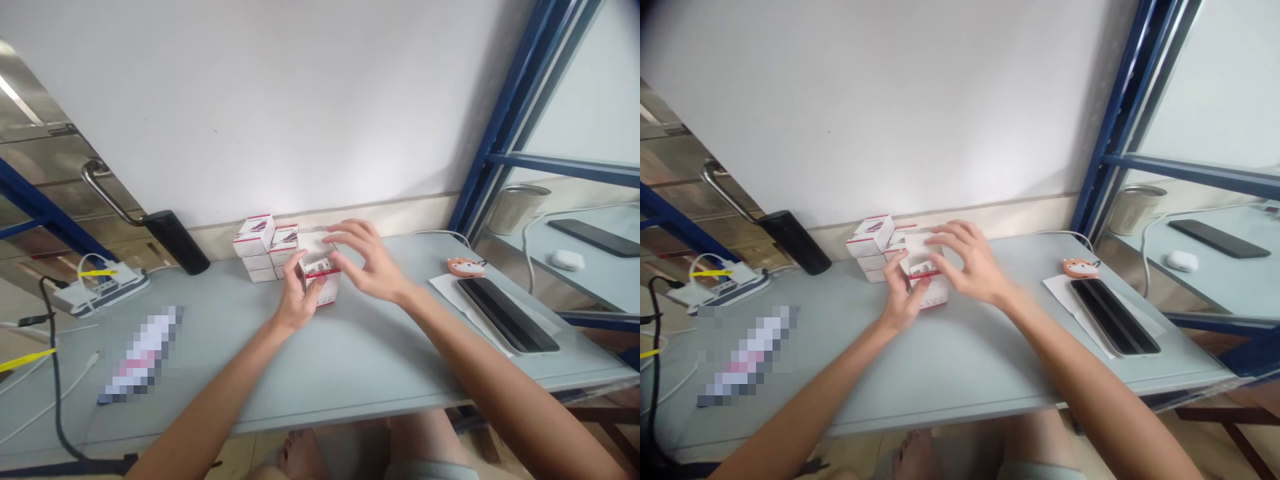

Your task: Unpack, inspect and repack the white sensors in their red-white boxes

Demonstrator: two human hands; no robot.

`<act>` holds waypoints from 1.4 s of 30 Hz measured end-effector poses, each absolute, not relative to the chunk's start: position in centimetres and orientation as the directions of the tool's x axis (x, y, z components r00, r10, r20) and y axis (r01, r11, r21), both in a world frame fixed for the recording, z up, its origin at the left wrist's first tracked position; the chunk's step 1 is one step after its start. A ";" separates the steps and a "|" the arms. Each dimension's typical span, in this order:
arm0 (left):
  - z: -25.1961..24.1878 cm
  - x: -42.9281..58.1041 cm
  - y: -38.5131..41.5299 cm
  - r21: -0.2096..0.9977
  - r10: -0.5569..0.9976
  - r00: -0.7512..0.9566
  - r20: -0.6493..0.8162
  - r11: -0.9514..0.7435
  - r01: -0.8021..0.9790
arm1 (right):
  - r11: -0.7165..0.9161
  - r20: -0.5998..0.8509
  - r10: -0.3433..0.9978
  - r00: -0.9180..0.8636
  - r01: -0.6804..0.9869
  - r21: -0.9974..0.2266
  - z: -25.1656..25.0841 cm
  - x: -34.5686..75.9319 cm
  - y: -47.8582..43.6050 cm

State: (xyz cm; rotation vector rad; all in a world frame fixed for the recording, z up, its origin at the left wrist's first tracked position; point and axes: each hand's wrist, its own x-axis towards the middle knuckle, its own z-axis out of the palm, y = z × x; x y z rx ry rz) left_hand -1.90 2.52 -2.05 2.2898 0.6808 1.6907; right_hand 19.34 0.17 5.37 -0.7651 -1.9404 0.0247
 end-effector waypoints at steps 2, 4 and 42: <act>-1.9 -2.3 2.6 0.447 0.519 0.223 0.825 -0.841 0.303 | 0.734 0.820 0.552 -0.148 0.552 -0.395 5.5 20.6 1.1; -1.6 -2.6 2.6 0.471 0.554 0.217 0.804 -0.815 0.337 | 0.570 0.731 0.680 -0.051 0.664 -0.484 5.1 22.3 2.3; 0.5 -0.9 0.8 0.336 0.436 0.055 0.898 -0.761 0.555 | 0.751 0.665 0.574 -0.478 0.631 -0.195 4.8 20.2 -0.3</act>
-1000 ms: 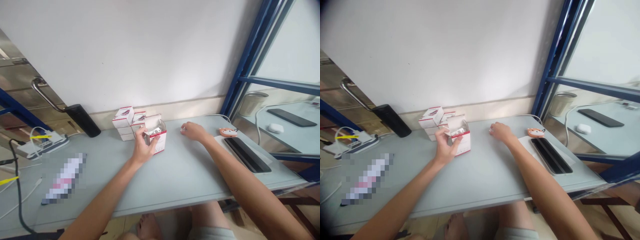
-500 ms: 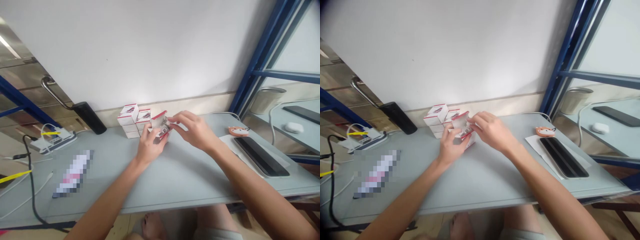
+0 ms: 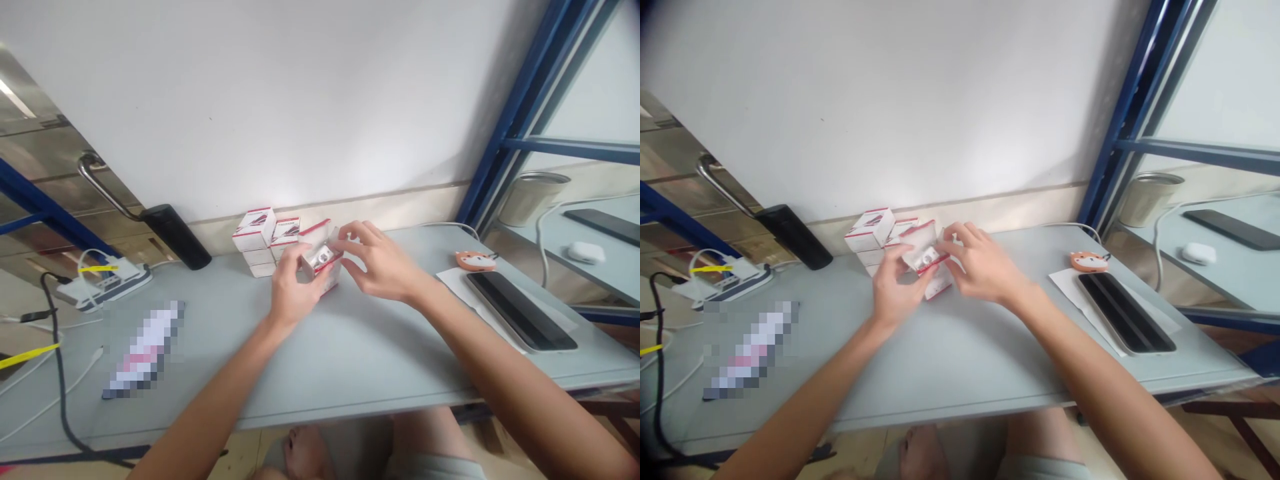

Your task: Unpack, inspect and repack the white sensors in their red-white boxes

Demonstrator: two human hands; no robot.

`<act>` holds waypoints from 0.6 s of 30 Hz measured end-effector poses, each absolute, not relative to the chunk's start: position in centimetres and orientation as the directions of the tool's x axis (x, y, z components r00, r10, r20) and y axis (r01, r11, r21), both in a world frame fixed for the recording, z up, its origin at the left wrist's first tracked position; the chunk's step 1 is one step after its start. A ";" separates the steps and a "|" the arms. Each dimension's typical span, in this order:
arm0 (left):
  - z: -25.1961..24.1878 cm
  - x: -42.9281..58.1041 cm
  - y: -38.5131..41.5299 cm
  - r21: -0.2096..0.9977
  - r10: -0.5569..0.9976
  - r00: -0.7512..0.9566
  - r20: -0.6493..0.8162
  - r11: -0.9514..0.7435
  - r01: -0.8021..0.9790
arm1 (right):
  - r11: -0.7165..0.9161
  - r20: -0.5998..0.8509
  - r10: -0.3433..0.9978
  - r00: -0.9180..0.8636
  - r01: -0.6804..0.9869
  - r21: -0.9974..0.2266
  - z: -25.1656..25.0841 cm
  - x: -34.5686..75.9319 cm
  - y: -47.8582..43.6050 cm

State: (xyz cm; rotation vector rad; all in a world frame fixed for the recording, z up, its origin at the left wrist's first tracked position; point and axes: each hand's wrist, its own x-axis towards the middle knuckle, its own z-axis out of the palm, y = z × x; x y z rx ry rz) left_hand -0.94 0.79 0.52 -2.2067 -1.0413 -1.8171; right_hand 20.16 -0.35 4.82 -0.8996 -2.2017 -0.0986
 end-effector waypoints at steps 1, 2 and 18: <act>0.5 -0.9 0.9 0.454 0.510 0.003 0.860 -0.769 0.451 | 0.741 0.683 0.606 -0.407 0.601 -0.299 4.5 19.9 -0.3; 0.5 -0.9 0.9 0.561 0.585 -0.030 0.810 -0.760 0.329 | 0.719 0.691 0.647 -0.323 0.559 -0.413 4.1 19.5 -0.1; 0.0 -0.3 0.7 0.785 0.785 0.084 0.614 -0.618 0.031 | 0.681 0.667 0.731 -0.144 0.079 -0.728 2.7 18.0 1.0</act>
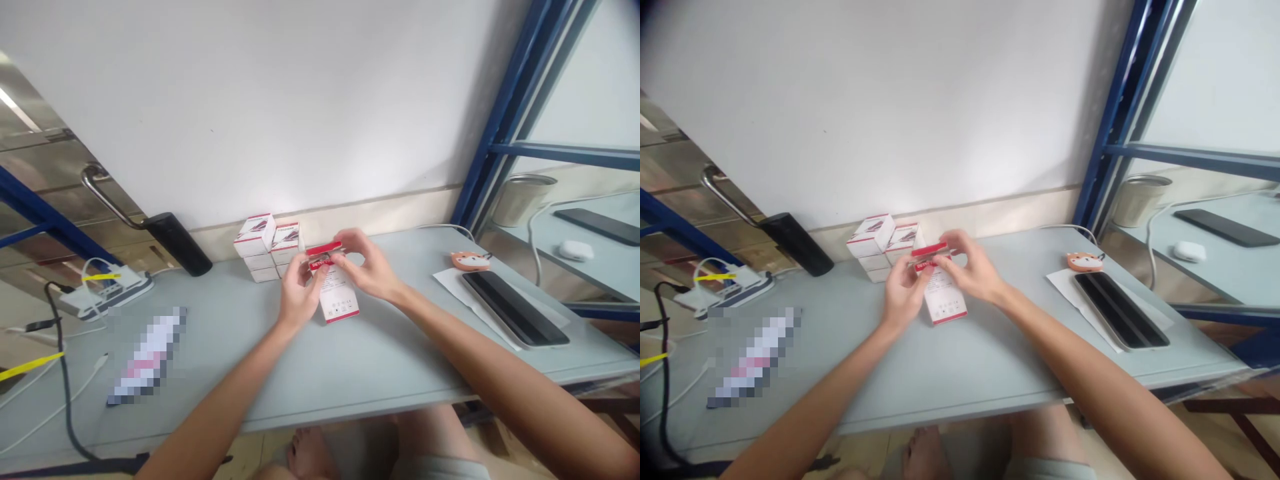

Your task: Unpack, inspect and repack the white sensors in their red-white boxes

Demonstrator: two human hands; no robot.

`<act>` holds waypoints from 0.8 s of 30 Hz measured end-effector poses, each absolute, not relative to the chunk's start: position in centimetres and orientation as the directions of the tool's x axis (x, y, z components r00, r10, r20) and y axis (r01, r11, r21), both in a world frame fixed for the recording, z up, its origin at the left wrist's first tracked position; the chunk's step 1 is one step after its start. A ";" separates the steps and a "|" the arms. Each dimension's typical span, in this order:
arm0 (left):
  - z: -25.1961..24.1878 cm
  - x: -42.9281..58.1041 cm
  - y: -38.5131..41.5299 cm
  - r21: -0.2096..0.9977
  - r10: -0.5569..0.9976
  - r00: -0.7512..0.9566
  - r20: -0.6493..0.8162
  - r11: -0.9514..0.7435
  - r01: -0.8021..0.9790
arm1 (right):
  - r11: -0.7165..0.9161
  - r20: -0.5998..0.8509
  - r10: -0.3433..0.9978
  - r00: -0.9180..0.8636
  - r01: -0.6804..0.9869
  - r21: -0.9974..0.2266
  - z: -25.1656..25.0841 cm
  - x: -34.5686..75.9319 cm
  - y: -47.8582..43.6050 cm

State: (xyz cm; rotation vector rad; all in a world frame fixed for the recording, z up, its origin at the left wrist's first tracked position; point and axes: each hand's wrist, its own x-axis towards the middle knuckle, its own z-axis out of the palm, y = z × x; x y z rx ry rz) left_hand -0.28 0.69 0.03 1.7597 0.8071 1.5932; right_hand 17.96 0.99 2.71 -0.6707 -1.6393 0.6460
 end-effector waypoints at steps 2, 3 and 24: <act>-0.2 -0.1 0.7 0.743 0.743 0.026 0.669 -0.669 0.012 | 0.671 0.657 0.742 -0.134 0.128 -0.731 2.7 17.7 1.0; -0.3 -0.1 0.8 0.723 0.724 0.013 0.690 -0.690 0.021 | 0.657 0.644 0.754 -0.127 0.141 -0.741 2.7 17.7 1.0; -0.8 -1.0 1.8 0.552 0.581 0.176 0.795 -0.813 0.187 | 0.671 0.607 0.712 -0.354 0.090 -0.736 3.7 19.9 1.1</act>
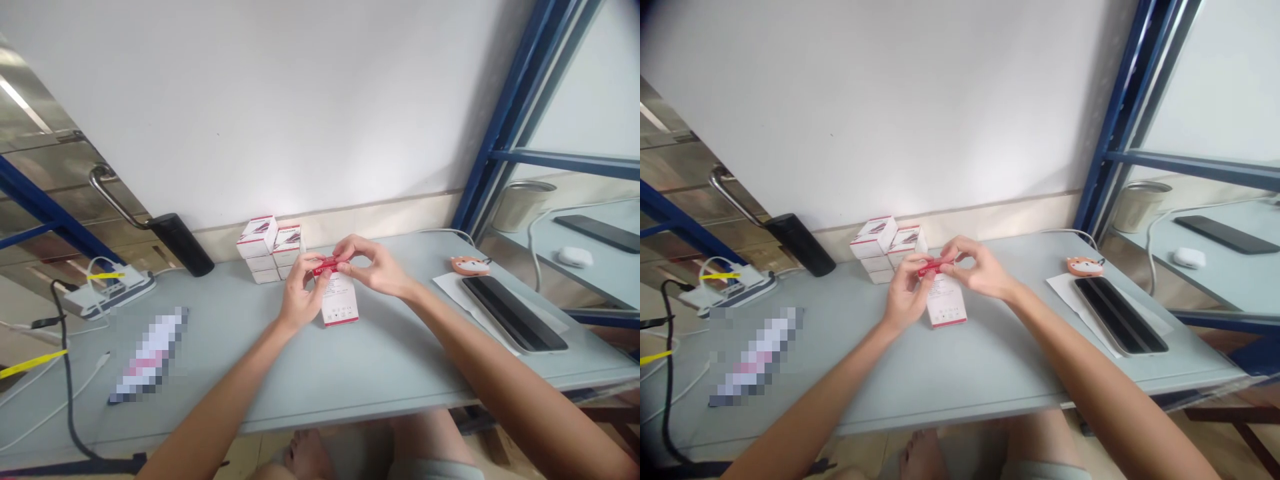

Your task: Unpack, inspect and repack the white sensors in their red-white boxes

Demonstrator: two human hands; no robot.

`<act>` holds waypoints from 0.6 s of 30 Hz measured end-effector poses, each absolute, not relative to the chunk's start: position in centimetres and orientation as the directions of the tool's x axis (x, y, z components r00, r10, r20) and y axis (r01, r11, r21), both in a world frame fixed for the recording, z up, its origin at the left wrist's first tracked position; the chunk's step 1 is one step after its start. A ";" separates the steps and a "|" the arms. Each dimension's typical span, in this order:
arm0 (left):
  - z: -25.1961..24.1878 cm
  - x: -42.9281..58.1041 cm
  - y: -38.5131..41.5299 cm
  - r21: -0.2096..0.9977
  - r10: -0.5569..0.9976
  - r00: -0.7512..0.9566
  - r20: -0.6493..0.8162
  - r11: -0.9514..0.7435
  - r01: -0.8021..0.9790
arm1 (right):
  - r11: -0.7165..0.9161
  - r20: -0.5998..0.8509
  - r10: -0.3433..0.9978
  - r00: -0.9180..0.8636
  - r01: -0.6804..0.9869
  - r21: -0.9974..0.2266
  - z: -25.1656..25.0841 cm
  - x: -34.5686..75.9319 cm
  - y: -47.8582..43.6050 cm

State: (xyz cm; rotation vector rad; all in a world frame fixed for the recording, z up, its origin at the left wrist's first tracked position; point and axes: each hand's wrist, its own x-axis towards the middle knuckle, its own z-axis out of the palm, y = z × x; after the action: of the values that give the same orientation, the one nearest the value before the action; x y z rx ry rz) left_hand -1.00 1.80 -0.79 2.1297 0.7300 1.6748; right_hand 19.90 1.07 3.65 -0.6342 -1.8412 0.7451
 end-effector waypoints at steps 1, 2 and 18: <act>-0.8 -1.1 2.1 0.558 0.586 0.121 0.801 -0.805 0.201 | 0.671 0.595 0.713 -0.371 0.113 -0.733 3.4 19.8 1.1; -0.7 -1.2 2.4 0.572 0.592 0.038 0.805 -0.792 0.211 | 0.656 0.568 0.724 -0.391 0.138 -0.742 3.1 19.7 1.0; -0.4 -10.9 8.3 0.807 0.568 -0.594 0.570 -0.523 0.274 | 0.705 0.758 0.605 -0.243 0.605 -0.369 3.6 14.7 4.2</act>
State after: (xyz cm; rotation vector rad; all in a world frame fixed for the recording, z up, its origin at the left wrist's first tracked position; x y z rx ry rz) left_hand -10.89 8.26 -0.37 1.3028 1.4160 2.2312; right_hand 14.70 4.17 3.60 -0.9360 -1.9229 0.0004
